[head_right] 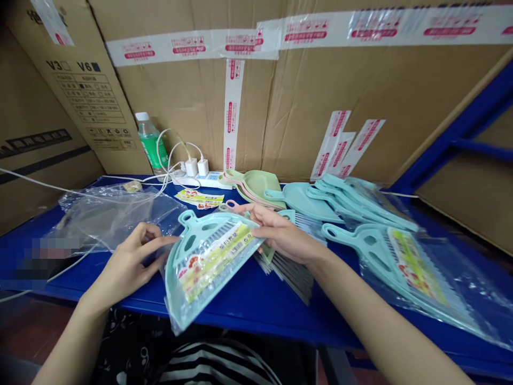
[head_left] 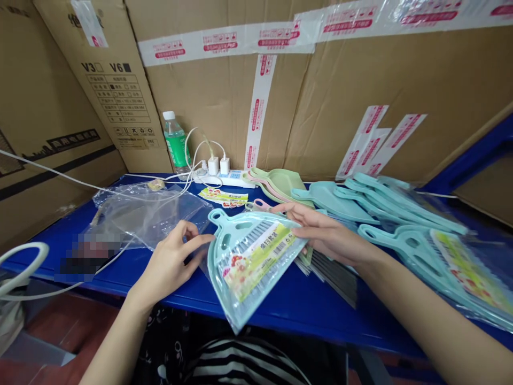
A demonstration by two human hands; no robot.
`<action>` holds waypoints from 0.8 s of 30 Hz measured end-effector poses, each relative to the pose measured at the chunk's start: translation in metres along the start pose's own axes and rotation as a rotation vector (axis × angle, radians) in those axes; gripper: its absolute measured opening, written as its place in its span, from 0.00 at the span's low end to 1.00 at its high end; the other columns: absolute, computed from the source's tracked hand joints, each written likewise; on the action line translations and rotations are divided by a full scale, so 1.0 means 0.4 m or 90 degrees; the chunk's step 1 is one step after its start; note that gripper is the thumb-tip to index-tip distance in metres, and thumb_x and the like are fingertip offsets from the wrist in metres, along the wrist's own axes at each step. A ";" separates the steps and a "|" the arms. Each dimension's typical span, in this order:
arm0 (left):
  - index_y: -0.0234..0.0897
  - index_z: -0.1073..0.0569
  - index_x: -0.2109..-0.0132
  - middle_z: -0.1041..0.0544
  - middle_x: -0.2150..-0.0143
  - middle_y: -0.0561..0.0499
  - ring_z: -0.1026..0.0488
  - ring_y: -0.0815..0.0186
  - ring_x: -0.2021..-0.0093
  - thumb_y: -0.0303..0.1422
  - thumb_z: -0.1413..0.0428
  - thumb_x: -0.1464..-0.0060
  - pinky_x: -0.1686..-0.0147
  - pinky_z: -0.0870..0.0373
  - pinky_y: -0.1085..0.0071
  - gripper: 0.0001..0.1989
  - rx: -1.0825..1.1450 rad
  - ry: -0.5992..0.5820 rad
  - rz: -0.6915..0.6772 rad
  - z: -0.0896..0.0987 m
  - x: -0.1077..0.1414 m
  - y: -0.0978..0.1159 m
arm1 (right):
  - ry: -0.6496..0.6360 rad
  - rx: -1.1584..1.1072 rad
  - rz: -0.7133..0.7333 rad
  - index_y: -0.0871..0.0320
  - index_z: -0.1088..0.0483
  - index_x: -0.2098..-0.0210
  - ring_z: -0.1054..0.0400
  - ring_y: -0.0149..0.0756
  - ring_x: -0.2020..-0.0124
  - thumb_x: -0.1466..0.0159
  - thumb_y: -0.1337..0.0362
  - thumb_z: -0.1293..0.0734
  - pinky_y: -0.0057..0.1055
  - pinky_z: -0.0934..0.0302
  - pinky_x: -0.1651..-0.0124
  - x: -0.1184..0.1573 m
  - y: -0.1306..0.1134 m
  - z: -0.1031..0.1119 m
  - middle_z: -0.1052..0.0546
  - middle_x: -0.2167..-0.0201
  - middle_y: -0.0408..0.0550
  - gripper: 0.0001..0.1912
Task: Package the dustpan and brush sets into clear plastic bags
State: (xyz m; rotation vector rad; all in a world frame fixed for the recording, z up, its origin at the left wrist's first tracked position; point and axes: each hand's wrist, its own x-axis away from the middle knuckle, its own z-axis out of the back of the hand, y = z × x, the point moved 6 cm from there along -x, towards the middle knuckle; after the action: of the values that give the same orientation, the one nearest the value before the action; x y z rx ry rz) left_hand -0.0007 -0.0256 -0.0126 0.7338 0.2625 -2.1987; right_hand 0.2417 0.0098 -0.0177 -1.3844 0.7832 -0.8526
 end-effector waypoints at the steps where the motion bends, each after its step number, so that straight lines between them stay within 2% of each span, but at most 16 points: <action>1: 0.42 0.26 0.53 0.32 0.59 0.48 0.31 0.70 0.67 0.27 0.54 0.38 0.70 0.31 0.76 0.13 -0.008 0.010 -0.036 0.003 0.000 0.009 | -0.002 0.010 -0.002 0.50 0.33 0.49 0.31 0.36 0.64 0.43 0.60 0.32 0.26 0.36 0.75 0.001 -0.002 0.002 0.27 0.58 0.47 0.22; 3: 0.41 0.26 0.54 0.29 0.56 0.47 0.30 0.71 0.67 0.25 0.56 0.37 0.71 0.31 0.77 0.15 -0.026 0.016 -0.114 0.006 0.000 0.031 | 0.012 0.024 -0.001 0.50 0.33 0.49 0.31 0.35 0.64 0.43 0.58 0.31 0.25 0.37 0.75 0.002 -0.005 0.009 0.27 0.56 0.47 0.22; 6: 0.38 0.27 0.53 0.25 0.60 0.49 0.26 0.71 0.66 0.23 0.58 0.36 0.69 0.30 0.77 0.16 -0.045 0.018 -0.214 0.010 0.004 0.067 | 0.067 0.007 0.016 0.51 0.32 0.52 0.30 0.34 0.61 0.43 0.58 0.31 0.27 0.34 0.67 0.001 -0.004 0.024 0.26 0.55 0.46 0.19; 9: 0.35 0.28 0.53 0.23 0.66 0.51 0.26 0.71 0.69 0.23 0.58 0.35 0.71 0.31 0.76 0.15 -0.042 0.038 -0.263 0.017 0.011 0.098 | 0.134 -0.004 0.029 0.51 0.33 0.51 0.30 0.37 0.56 0.43 0.57 0.31 0.32 0.33 0.56 -0.004 0.005 0.040 0.26 0.54 0.47 0.20; 13: 0.32 0.28 0.56 0.23 0.69 0.52 0.28 0.72 0.74 0.22 0.57 0.35 0.75 0.35 0.74 0.13 -0.057 0.071 -0.300 0.024 0.018 0.134 | 0.211 -0.002 0.005 0.51 0.35 0.47 0.28 0.39 0.57 0.39 0.55 0.33 0.37 0.33 0.52 -0.010 0.024 0.041 0.25 0.56 0.48 0.22; 15: 0.31 0.27 0.58 0.22 0.70 0.52 0.28 0.72 0.74 0.22 0.57 0.35 0.75 0.36 0.74 0.14 -0.093 0.082 -0.314 0.022 0.016 0.149 | 0.216 -0.047 -0.021 0.48 0.40 0.40 0.29 0.40 0.52 0.39 0.56 0.33 0.39 0.35 0.47 -0.002 0.034 0.020 0.26 0.51 0.47 0.28; 17: 0.30 0.27 0.60 0.22 0.70 0.52 0.28 0.71 0.74 0.22 0.58 0.35 0.75 0.36 0.73 0.15 -0.128 0.093 -0.320 0.019 0.009 0.160 | 0.209 -0.117 -0.024 0.45 0.50 0.34 0.31 0.41 0.48 0.40 0.56 0.32 0.40 0.37 0.45 0.020 0.042 -0.009 0.28 0.46 0.47 0.38; 19: 0.31 0.26 0.62 0.22 0.70 0.53 0.28 0.71 0.73 0.21 0.59 0.34 0.75 0.35 0.73 0.16 -0.158 0.105 -0.323 0.014 0.002 0.169 | 0.203 -0.184 -0.025 0.41 0.60 0.32 0.31 0.42 0.47 0.42 0.54 0.31 0.42 0.36 0.46 0.060 0.058 -0.039 0.32 0.41 0.48 0.47; 21: 0.32 0.26 0.63 0.22 0.69 0.53 0.28 0.70 0.72 0.21 0.60 0.35 0.74 0.35 0.72 0.18 -0.183 0.112 -0.332 0.006 -0.002 0.178 | 0.165 -0.212 -0.022 0.41 0.65 0.31 0.32 0.43 0.47 0.42 0.53 0.30 0.41 0.33 0.50 0.105 0.076 -0.073 0.38 0.36 0.50 0.51; 24: 0.33 0.26 0.64 0.22 0.69 0.53 0.29 0.69 0.71 0.21 0.60 0.35 0.73 0.35 0.71 0.19 -0.185 0.119 -0.357 -0.003 0.000 0.193 | 0.108 -0.173 -0.030 0.38 0.67 0.31 0.31 0.40 0.52 0.40 0.56 0.31 0.36 0.27 0.63 0.161 0.104 -0.113 0.45 0.33 0.49 0.49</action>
State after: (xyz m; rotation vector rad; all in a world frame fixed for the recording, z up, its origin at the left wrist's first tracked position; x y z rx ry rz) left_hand 0.0571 -0.0768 -0.0096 0.7637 0.9606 -2.5261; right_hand 0.2363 -0.0687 -0.0595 -1.5882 1.0292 -0.9351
